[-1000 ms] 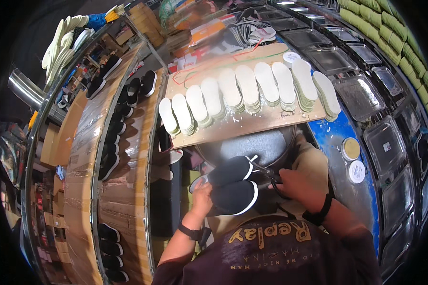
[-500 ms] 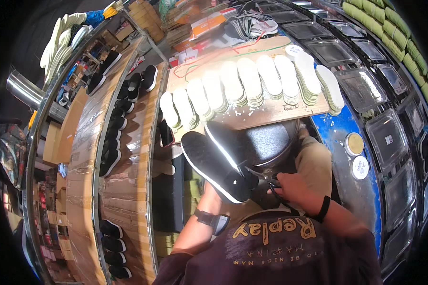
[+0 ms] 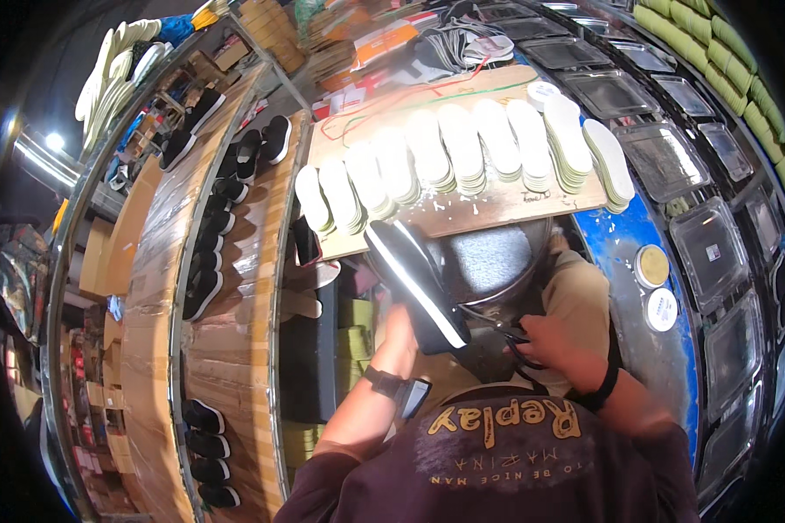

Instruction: Insert insoles and perform final trimming of shoes in a manufacturing environment.

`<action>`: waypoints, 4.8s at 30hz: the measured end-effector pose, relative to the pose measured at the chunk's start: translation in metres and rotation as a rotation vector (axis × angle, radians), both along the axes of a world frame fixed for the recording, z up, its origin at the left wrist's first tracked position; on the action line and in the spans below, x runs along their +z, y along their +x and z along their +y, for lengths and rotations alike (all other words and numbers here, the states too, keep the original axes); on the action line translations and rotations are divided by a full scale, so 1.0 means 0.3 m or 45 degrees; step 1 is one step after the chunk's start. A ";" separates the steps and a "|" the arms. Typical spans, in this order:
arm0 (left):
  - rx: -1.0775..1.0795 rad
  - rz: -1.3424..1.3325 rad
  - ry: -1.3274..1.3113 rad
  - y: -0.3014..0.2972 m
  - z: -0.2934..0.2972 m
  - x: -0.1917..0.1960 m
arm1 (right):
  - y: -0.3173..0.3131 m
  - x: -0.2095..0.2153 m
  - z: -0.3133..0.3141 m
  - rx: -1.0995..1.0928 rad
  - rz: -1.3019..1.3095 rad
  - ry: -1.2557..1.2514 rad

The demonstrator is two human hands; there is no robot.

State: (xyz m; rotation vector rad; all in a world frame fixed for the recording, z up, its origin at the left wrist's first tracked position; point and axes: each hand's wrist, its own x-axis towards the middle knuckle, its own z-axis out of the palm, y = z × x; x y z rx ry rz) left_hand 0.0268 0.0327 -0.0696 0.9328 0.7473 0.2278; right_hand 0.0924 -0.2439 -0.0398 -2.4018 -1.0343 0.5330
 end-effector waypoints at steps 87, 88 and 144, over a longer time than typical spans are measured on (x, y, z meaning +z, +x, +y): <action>-0.932 0.643 2.804 0.036 -0.014 -0.470 | -1.136 -0.199 -2.474 -2.710 -0.121 -0.885; -1.014 0.568 2.712 0.087 -0.040 -0.541 | -1.251 -0.139 -2.566 -2.730 -0.354 -0.951; -0.229 -0.085 1.758 -0.173 0.129 -0.036 | 0.041 0.216 0.039 -0.163 -0.013 0.331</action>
